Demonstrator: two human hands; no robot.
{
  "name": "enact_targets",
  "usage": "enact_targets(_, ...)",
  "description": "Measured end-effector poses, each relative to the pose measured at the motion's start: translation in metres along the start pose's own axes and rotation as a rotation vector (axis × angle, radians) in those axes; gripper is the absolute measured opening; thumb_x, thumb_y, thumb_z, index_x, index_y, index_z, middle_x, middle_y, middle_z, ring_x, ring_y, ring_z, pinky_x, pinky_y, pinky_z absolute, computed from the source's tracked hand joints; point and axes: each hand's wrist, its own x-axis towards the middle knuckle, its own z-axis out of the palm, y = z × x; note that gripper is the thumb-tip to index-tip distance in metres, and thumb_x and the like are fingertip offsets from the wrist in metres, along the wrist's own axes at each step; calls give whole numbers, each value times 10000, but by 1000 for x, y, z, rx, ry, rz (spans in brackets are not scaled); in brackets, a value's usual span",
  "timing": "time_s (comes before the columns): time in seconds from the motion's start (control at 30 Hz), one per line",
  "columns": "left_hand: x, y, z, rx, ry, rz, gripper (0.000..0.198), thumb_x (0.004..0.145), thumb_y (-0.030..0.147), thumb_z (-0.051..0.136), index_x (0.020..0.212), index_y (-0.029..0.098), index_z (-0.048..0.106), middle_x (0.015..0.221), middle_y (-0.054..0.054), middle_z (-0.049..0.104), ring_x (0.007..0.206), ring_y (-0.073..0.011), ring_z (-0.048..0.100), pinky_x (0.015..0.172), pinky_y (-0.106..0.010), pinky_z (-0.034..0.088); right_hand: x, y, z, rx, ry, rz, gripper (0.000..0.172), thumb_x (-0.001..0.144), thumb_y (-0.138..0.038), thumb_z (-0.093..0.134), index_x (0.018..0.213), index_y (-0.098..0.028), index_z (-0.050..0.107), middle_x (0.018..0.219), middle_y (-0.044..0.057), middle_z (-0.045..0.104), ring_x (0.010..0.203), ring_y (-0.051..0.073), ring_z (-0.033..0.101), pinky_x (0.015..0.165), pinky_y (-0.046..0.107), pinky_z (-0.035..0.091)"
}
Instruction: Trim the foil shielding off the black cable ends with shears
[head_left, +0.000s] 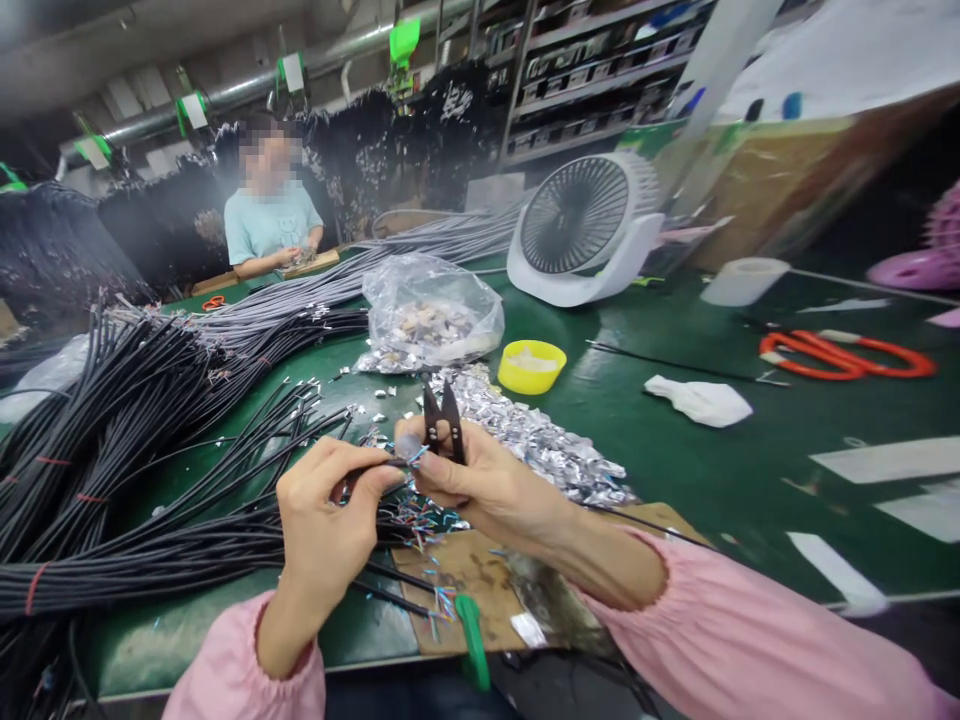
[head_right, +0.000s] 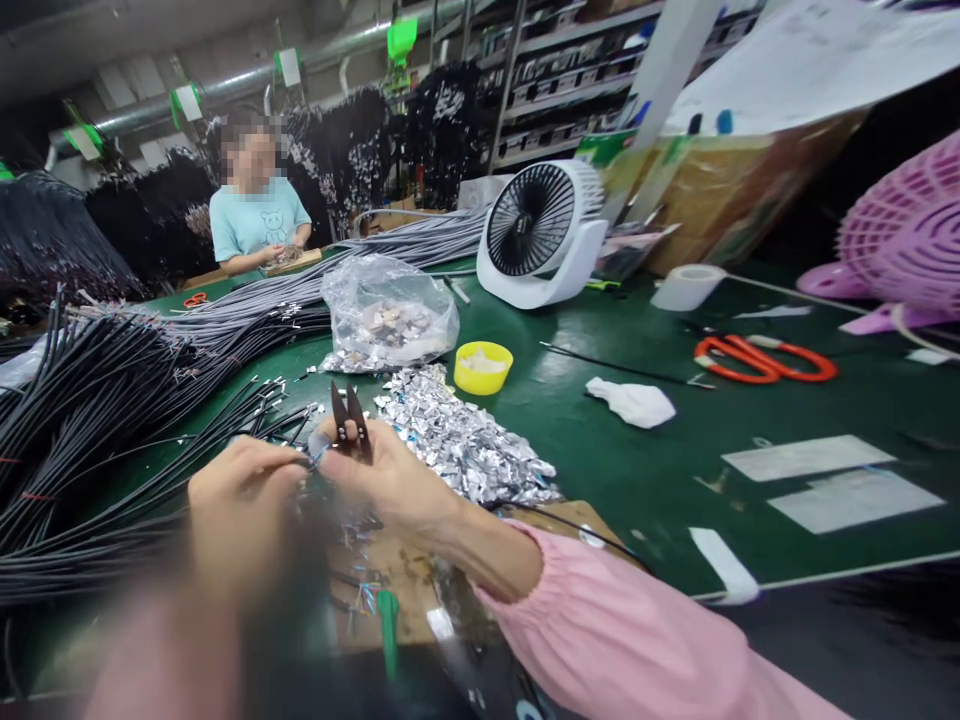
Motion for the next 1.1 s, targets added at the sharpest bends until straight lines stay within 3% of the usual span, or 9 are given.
enact_targets(0.07,1,-1,2,-8,20,-5,68,768,147,631,753,205,664,694,27,610,623,-85,553,546,-186,413,1,2,-1,3,-46,27,453,640,-563,686,757,-176,482,524,-96,302,416,49,206,384,202,165)
enact_targets(0.2,-1,-2,6,47,114,10,55,778,145,622,767,190,652,699,23,591,639,-83,547,571,-188,413,4,4,-3,-137,85,-23,420,676,-527,670,793,-178,469,536,-91,303,433,60,225,389,208,169)
enact_targets(0.27,-1,-2,6,62,79,-9,80,802,165,591,752,184,650,666,20,583,601,-85,531,538,-193,395,4,3,-3,-174,64,-69,350,734,-495,613,788,-187,453,542,-86,298,438,71,256,403,214,220)
enact_targets(0.4,1,1,1,70,-128,-115,260,843,194,514,606,166,616,560,18,557,532,-91,498,515,-210,366,1,-1,-2,-642,84,-468,116,805,-212,493,699,-192,448,634,-9,424,576,125,416,515,253,344)
enact_targets(0.5,3,3,-3,32,-198,-203,314,847,231,499,553,161,584,503,24,527,492,-88,472,485,-208,340,1,-5,-7,-954,244,-684,136,791,-92,425,721,-201,465,673,21,472,615,148,460,534,268,370)
enact_targets(0.67,3,2,-7,-42,-157,-293,349,838,303,494,532,153,567,464,23,486,441,-82,420,434,-203,309,6,-11,-24,-880,709,-614,115,828,-228,509,723,-212,465,639,0,483,566,133,468,504,250,388)
enact_targets(0.77,2,1,-7,-50,-141,-301,345,834,299,494,532,152,570,453,27,469,430,-80,413,431,-202,309,8,-9,-21,-876,403,-581,282,895,-320,452,651,-189,502,584,-6,485,518,113,454,476,235,374)
enact_targets(0.87,1,1,-7,-67,-147,-291,331,835,277,493,538,156,577,452,29,483,421,-76,411,430,-200,317,6,-6,-11,-871,179,-647,265,902,-321,470,710,-169,571,633,13,532,563,117,492,501,237,396)
enact_targets(1.1,0,2,-5,-68,-165,-294,272,807,260,544,574,153,635,502,4,564,457,-90,473,437,-201,351,1,-6,-9,-825,175,-619,202,866,-292,517,718,-172,581,662,27,556,597,131,508,526,249,416)
